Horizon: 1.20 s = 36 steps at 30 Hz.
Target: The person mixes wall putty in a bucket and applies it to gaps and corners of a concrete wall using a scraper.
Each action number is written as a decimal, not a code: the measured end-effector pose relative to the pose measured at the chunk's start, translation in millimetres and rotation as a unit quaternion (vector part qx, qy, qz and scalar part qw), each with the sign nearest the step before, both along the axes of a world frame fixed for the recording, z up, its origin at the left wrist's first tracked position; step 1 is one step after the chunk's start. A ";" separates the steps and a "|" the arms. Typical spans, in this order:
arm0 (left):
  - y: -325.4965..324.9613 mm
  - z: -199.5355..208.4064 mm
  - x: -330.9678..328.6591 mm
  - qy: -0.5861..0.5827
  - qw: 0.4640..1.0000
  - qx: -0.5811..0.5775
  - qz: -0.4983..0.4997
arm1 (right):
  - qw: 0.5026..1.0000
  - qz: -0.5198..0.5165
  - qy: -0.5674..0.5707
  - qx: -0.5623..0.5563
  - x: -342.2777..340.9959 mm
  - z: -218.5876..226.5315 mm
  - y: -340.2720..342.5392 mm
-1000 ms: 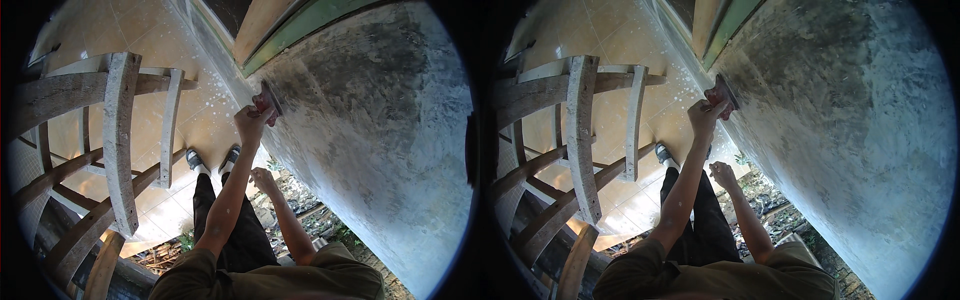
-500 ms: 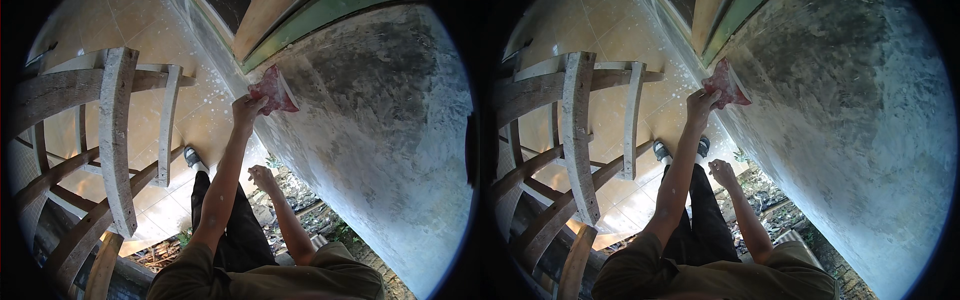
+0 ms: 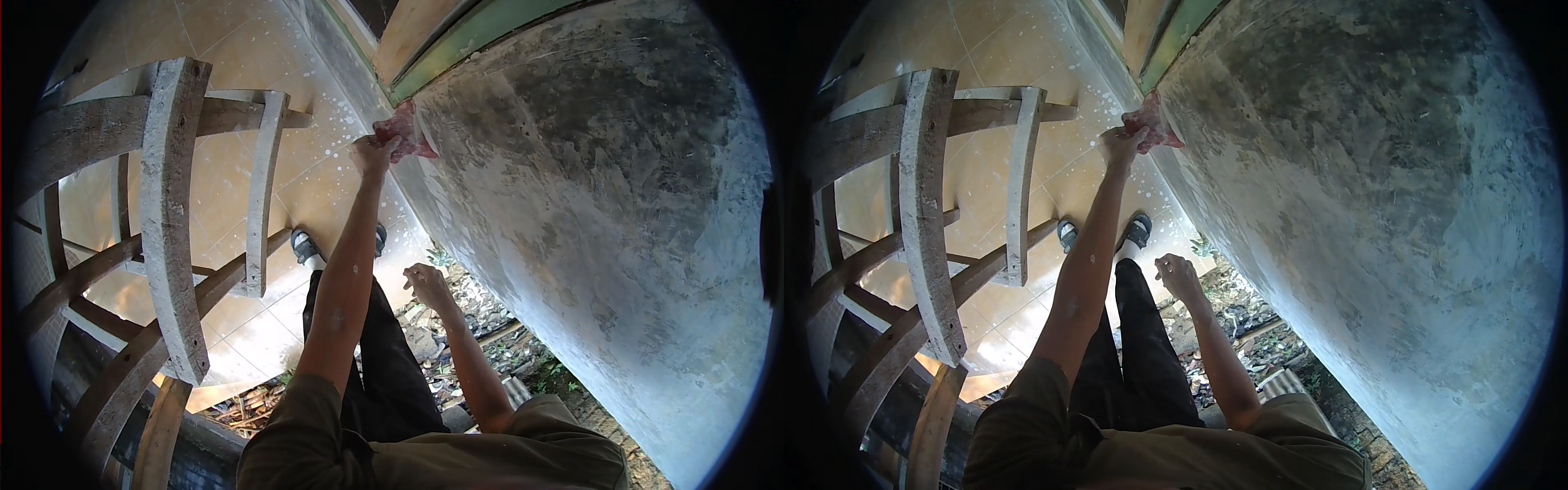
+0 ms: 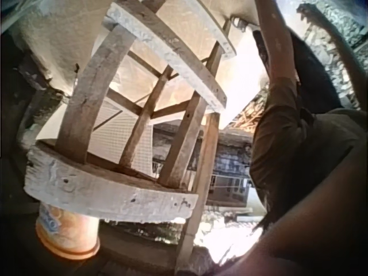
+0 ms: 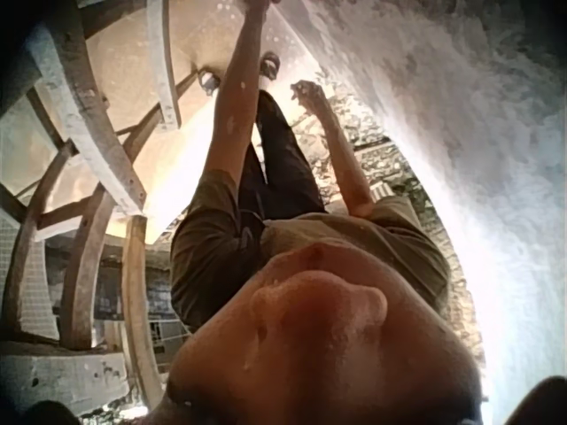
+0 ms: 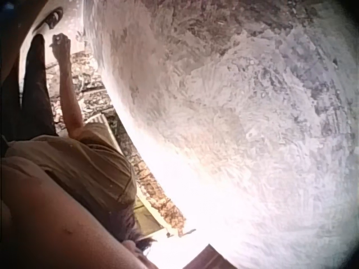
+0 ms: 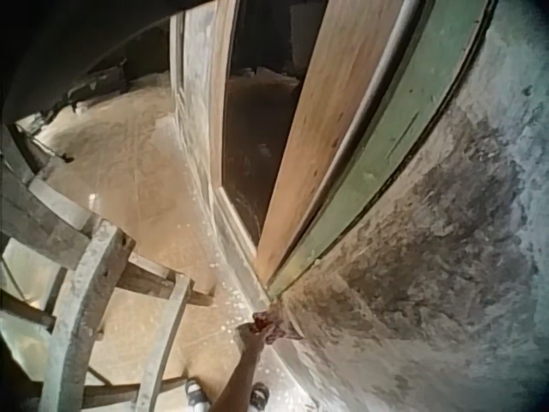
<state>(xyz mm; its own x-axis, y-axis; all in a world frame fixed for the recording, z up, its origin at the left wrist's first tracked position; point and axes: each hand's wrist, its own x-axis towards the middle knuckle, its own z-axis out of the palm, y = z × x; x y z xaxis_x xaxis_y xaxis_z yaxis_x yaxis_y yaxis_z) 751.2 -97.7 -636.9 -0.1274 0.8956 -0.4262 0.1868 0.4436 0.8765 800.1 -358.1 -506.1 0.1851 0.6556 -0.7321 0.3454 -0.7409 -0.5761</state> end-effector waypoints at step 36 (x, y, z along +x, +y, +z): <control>-32.8 82.3 6.7 -0.178 0.982 0.010 -0.056 | 0.999 0.047 0.007 -0.019 -10.2 -28.2 -8.9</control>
<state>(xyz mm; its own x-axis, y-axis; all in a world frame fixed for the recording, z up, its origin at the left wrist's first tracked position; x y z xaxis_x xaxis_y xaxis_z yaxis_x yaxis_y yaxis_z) 757.9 -130.5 -554.5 0.1261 0.9041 -0.4083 -0.0870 0.4201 0.9033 789.9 -367.0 -534.3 0.1140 0.6416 -0.7585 0.4058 -0.7269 -0.5540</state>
